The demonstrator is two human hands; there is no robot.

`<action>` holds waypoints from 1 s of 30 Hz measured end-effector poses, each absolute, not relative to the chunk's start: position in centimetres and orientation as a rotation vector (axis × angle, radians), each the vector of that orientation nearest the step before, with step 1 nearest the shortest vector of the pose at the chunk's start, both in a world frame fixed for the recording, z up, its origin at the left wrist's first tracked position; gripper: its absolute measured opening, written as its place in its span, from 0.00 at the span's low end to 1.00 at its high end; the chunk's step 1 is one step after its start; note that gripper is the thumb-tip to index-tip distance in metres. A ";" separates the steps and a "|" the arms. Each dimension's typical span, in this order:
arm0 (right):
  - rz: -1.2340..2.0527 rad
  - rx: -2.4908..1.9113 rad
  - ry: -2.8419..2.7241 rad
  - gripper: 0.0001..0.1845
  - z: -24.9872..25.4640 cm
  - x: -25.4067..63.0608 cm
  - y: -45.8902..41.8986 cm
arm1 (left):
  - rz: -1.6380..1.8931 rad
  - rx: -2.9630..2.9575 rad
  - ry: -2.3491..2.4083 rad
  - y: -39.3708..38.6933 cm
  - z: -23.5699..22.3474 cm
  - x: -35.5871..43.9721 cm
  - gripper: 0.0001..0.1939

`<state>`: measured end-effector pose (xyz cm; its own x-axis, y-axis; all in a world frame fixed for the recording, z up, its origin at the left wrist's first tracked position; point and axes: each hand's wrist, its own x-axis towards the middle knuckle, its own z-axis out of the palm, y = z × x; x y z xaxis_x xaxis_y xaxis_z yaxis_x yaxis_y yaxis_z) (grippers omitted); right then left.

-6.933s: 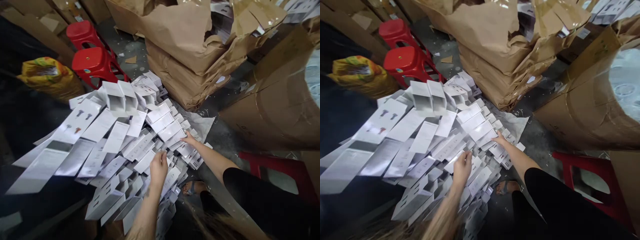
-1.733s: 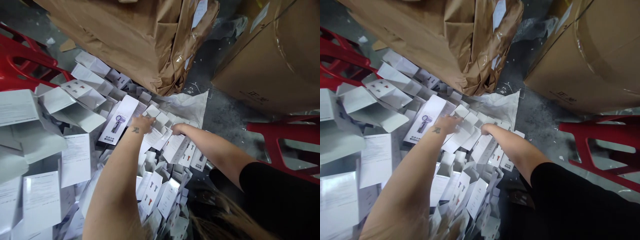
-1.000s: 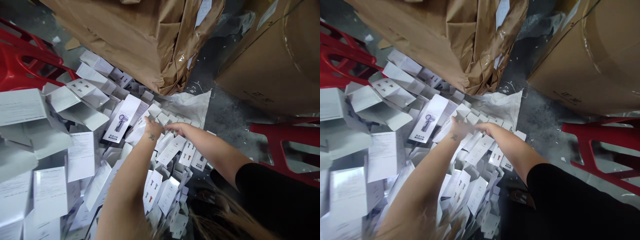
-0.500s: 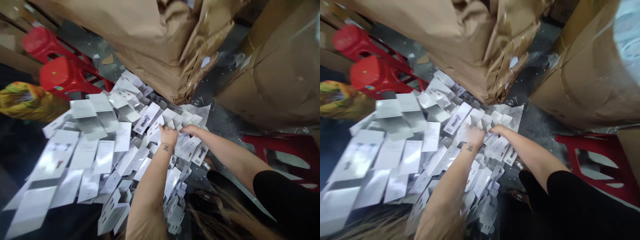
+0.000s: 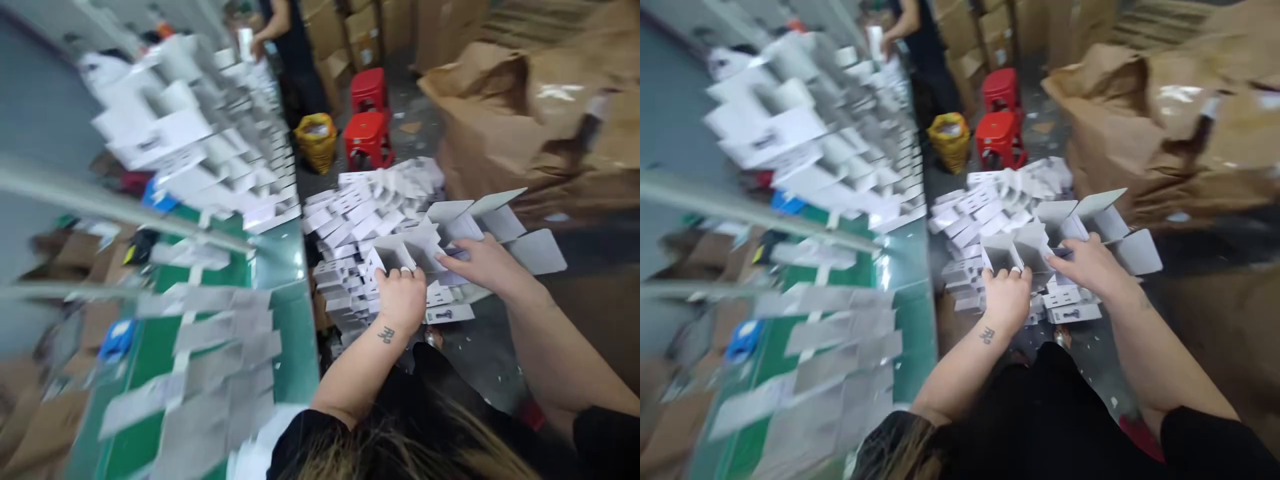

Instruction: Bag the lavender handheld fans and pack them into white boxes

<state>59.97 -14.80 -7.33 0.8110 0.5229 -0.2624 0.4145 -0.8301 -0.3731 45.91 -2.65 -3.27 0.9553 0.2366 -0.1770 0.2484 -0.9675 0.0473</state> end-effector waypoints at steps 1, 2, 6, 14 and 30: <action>0.529 -2.670 -0.845 0.35 -5.1 58.6 -13.2 | -0.250 3.040 0.463 -1.9 -1.1 43.5 0.15; 0.549 -2.634 -0.975 0.35 -2.9 57.1 -11.5 | -0.237 3.040 0.562 -1.1 0.9 41.0 0.15; 0.646 -2.402 -1.459 0.36 3.4 49.6 -4.7 | -0.159 2.985 1.072 0.2 5.8 30.2 0.16; 0.751 -2.083 -2.147 0.31 3.1 34.7 8.3 | -0.204 2.574 1.731 0.9 2.3 16.4 0.21; 0.843 -2.008 -2.389 0.53 -0.2 29.2 15.9 | -0.135 2.421 1.857 2.0 -3.0 11.2 0.33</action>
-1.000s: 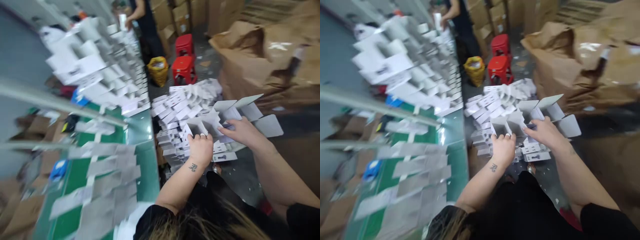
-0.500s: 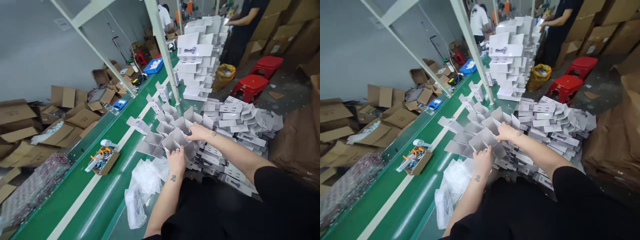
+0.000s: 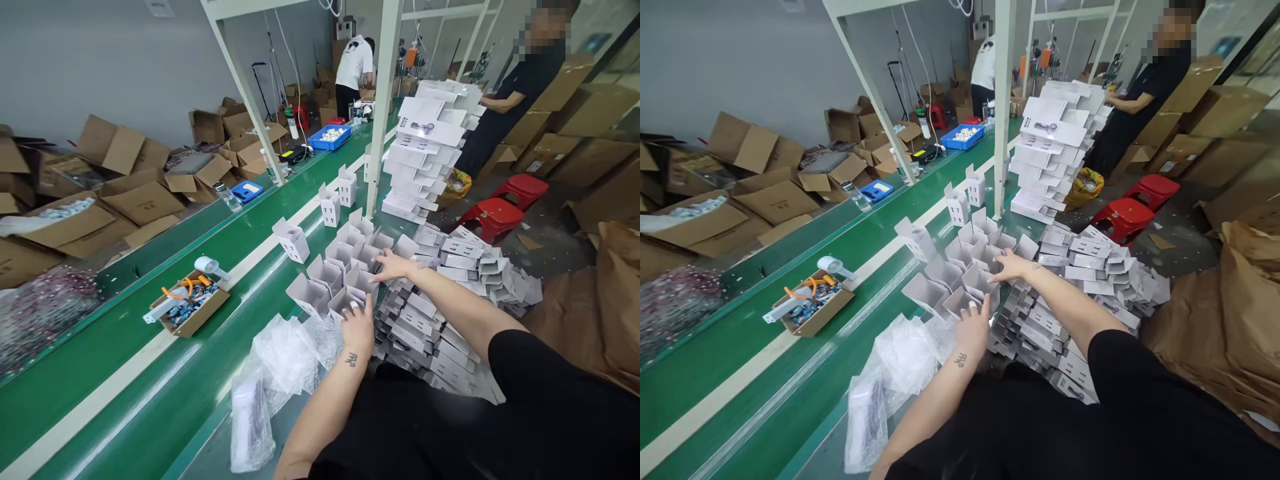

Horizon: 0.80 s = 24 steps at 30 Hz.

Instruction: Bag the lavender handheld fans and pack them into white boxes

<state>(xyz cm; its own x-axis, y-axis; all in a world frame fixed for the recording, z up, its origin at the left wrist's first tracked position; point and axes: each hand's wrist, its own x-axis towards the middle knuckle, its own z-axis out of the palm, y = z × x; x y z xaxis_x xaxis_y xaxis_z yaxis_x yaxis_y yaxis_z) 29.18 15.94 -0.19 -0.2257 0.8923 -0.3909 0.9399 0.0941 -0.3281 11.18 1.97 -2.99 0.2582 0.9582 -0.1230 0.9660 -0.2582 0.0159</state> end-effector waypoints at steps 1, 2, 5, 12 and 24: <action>-0.848 1.842 2.260 0.54 -0.2 29.8 16.3 | -0.166 2.403 1.862 1.9 -2.9 11.2 0.34; -0.892 1.800 2.269 0.54 -0.2 30.4 16.7 | -0.196 2.389 1.863 1.9 -2.7 11.2 0.35; -0.875 1.721 2.406 0.50 0.0 32.5 17.3 | -0.254 2.377 1.850 1.8 -2.2 11.2 0.39; -0.288 1.880 2.616 0.30 0.0 35.2 14.9 | -0.283 2.431 1.845 0.2 -2.0 12.0 0.40; -0.195 1.214 2.792 0.12 -3.0 37.9 14.5 | 0.758 2.267 1.311 -9.0 14.5 8.0 0.23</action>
<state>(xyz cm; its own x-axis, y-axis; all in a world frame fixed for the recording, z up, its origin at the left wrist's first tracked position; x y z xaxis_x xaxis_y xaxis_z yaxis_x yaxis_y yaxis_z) 37.92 14.51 -3.02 -0.6800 0.7209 -0.1339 0.7325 0.6760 -0.0807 7.98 -9.03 14.55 0.4089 0.8781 0.2486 0.6535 -0.4719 0.5918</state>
